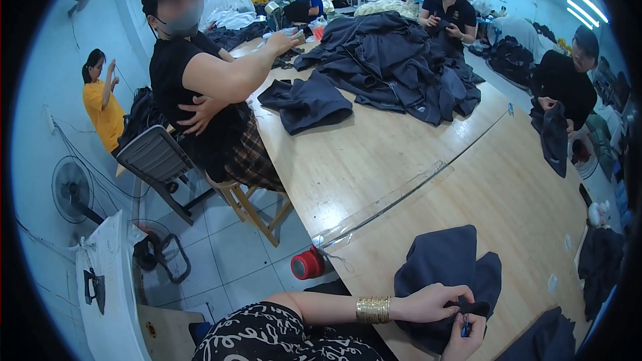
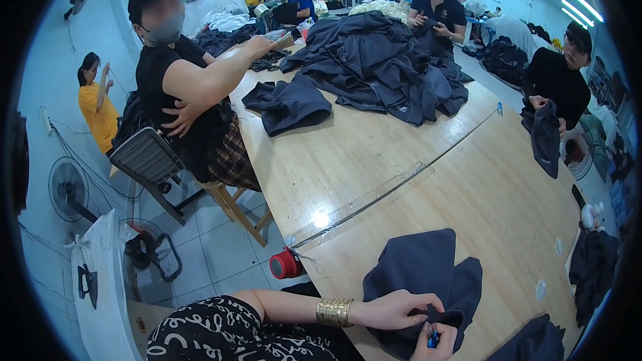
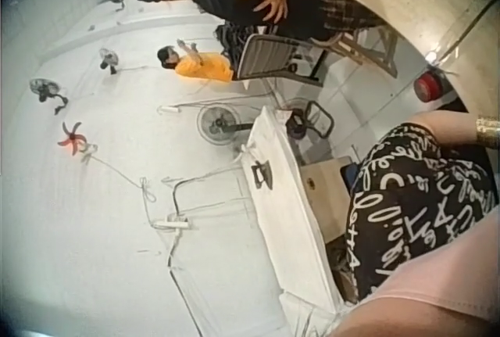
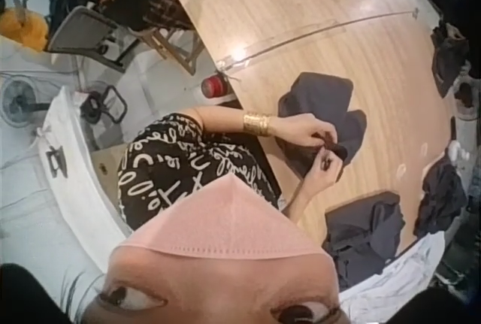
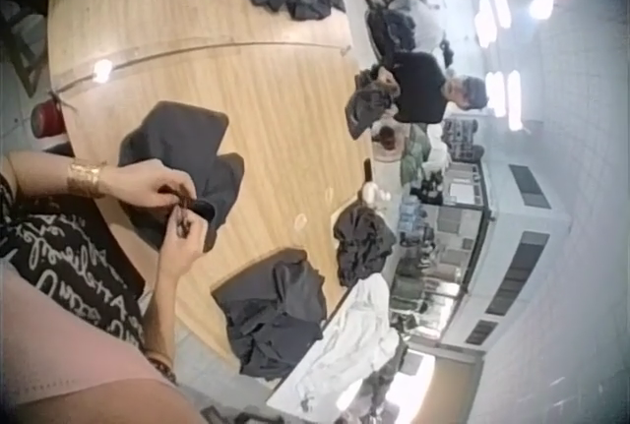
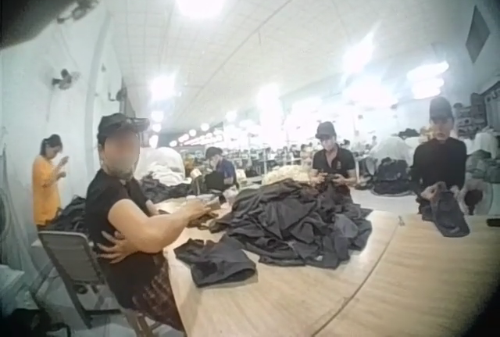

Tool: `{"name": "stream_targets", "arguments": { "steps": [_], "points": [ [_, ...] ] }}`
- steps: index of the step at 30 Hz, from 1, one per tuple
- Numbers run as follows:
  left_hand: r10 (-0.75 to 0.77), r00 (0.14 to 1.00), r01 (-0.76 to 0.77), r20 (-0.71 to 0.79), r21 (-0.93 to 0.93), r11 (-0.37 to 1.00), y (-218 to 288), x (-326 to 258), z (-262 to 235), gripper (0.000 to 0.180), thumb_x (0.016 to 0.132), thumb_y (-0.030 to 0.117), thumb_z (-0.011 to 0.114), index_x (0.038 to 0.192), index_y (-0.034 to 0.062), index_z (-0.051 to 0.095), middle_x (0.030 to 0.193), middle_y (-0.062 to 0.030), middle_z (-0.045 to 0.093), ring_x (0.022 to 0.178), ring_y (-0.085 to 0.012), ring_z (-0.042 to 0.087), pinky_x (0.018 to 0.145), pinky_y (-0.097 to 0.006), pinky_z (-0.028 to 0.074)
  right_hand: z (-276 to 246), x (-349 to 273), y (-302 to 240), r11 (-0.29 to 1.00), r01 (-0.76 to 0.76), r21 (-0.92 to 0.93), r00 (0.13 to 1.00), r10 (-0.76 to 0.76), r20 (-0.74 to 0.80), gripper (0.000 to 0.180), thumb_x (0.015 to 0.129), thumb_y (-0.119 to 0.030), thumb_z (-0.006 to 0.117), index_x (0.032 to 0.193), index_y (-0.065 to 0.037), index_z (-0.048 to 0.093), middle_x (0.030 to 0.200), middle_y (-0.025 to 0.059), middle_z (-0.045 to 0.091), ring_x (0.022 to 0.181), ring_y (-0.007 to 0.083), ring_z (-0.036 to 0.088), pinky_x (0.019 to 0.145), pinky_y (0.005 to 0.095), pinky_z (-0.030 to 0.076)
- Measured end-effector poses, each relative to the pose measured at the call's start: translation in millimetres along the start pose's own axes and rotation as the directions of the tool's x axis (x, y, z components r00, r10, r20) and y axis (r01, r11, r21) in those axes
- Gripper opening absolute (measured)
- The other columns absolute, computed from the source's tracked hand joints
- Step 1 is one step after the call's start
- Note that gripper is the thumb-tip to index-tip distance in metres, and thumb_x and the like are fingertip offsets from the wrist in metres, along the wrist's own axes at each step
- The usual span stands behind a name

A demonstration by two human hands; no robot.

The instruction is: Trimming loose threads and excess fabric from a dark grey garment using small scissors.

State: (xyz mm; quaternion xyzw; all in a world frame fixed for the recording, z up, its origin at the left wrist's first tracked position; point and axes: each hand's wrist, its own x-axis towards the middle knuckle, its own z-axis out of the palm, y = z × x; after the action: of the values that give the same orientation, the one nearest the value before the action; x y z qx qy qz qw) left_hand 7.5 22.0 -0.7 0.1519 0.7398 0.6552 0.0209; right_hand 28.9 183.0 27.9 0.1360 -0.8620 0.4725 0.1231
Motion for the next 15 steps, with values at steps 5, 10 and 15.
{"name": "stream_targets", "arguments": {
  "steps": [5,10,15],
  "points": [
    [0.122,0.982,-0.118,0.142,-0.038,0.992,22.8,8.8,-21.6,0.034,0.083,0.003,0.059,0.116,0.0095,0.053,0.069,-0.0087,0.061,0.062,-0.0234,0.062,0.059,-0.034,0.044,-9.5,-8.0,-7.6,0.998,0.041,0.046,0.996,-0.044,0.072,0.009,0.084,-0.002,0.069,0.086,0.001,0.060,0.078,0.0049,0.053,0.065,0.0136,0.046,0.058,0.0257,0.040],
    [0.141,0.968,-0.109,0.208,-0.159,0.981,20.8,23.7,-34.6,0.037,0.082,0.003,0.061,0.118,0.0108,0.054,0.060,0.0000,0.051,0.057,-0.0082,0.045,0.057,-0.027,0.037,-41.8,-13.1,-21.9,0.990,-0.138,0.027,0.752,0.087,0.653,0.011,0.086,-0.001,0.061,0.097,-0.001,0.065,0.093,0.0098,0.063,0.076,0.0184,0.058,0.069,0.0259,0.048],
    [0.058,0.992,-0.052,0.111,-0.059,0.997,22.8,20.2,-57.2,0.039,0.082,0.005,0.065,0.120,0.0115,0.059,0.073,0.0001,0.065,0.072,-0.0011,0.057,0.068,-0.022,0.047,-43.3,3.6,-13.1,0.994,0.105,-0.025,0.924,-0.089,0.372,0.027,0.073,-0.008,0.075,0.096,-0.002,0.062,0.082,0.0081,0.062,0.073,0.0211,0.058,0.068,0.0307,0.046]
  ]
}}
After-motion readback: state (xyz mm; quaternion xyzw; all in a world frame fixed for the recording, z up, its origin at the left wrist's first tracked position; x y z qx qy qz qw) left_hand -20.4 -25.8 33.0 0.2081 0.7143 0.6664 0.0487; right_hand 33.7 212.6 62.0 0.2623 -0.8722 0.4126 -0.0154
